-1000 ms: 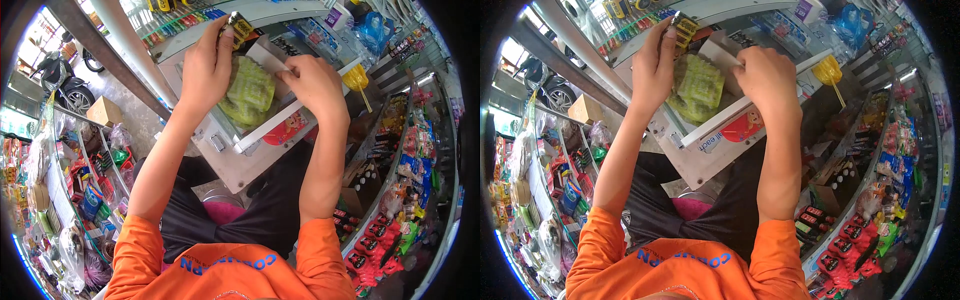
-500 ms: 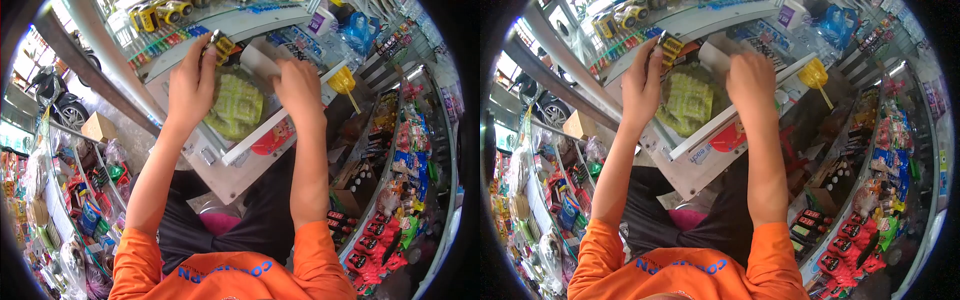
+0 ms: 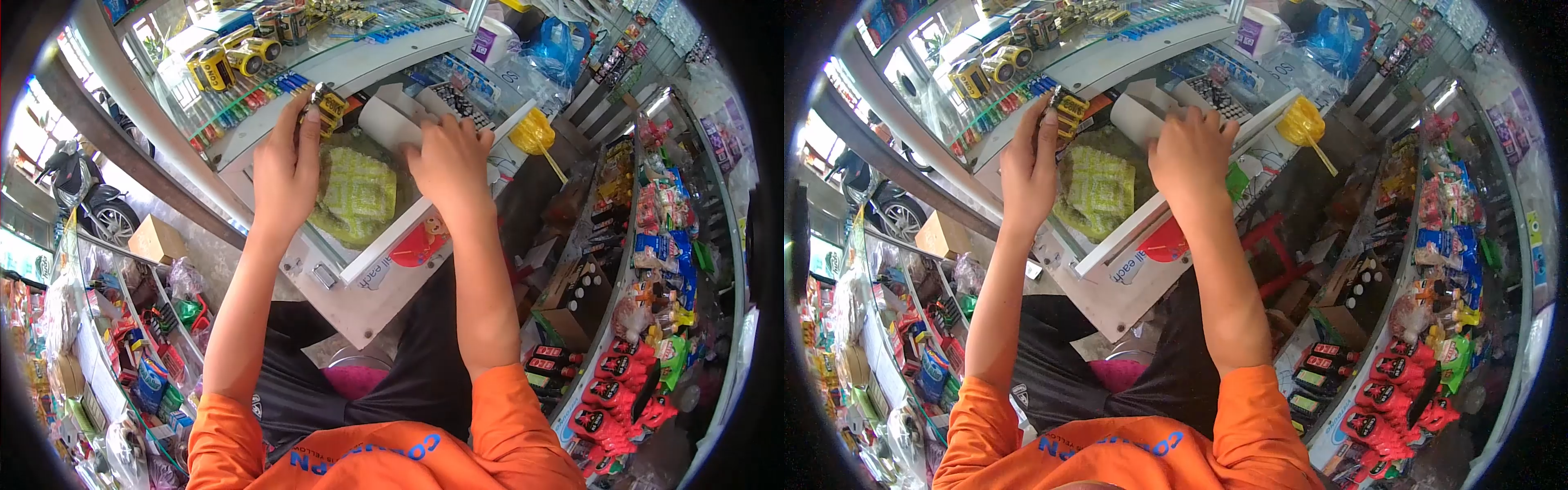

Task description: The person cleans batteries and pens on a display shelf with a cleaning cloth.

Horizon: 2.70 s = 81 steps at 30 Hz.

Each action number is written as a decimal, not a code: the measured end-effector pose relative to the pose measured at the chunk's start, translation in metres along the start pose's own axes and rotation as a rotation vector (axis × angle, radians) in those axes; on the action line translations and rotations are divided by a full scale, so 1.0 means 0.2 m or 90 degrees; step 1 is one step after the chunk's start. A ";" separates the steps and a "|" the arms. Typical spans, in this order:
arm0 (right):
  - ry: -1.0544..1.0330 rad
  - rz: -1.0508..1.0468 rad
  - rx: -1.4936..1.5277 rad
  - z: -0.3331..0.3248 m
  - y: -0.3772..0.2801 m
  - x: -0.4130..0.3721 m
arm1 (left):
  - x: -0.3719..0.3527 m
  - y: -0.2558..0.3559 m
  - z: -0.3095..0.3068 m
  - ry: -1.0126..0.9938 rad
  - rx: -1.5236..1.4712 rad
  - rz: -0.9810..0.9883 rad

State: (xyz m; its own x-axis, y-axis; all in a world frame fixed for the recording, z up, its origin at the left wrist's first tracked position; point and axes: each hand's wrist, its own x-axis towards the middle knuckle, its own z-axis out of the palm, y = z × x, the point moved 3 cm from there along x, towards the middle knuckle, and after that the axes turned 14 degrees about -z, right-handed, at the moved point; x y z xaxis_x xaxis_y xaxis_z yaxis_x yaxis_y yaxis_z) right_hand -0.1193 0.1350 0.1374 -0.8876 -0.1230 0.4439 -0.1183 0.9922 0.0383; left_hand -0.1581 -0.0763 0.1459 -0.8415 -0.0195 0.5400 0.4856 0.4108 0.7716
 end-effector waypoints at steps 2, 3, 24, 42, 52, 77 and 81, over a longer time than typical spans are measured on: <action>0.026 -0.009 -0.012 -0.02 0.00 -0.01 | 0.00 0.01 -0.01 -0.013 0.028 -0.037; 0.027 -0.010 -0.011 -0.02 -0.01 -0.01 | 0.00 0.01 -0.01 -0.011 0.028 -0.037; -0.042 0.093 0.216 -0.04 0.08 0.00 | 0.00 0.03 -0.02 -0.038 0.015 -0.058; 0.026 0.120 0.185 -0.04 0.10 0.01 | 0.00 0.02 -0.02 -0.035 -0.004 -0.060; 0.057 0.086 0.345 -0.06 0.15 0.01 | 0.00 0.02 -0.02 -0.035 -0.003 -0.054; 0.055 -0.176 0.243 -0.11 0.10 0.02 | 0.00 0.01 -0.01 -0.053 -0.007 -0.061; 0.152 -0.178 0.265 -0.18 0.01 0.03 | 0.00 0.01 -0.02 -0.050 -0.002 -0.066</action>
State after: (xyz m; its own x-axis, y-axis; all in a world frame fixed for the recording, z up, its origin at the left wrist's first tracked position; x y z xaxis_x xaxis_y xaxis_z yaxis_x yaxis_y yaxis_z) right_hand -0.1084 0.1372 0.1717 -0.6768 -0.3251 0.6605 -0.5439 0.8254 -0.1512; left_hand -0.1559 -0.0781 0.1490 -0.9034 0.0100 0.4287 0.3953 0.4073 0.8234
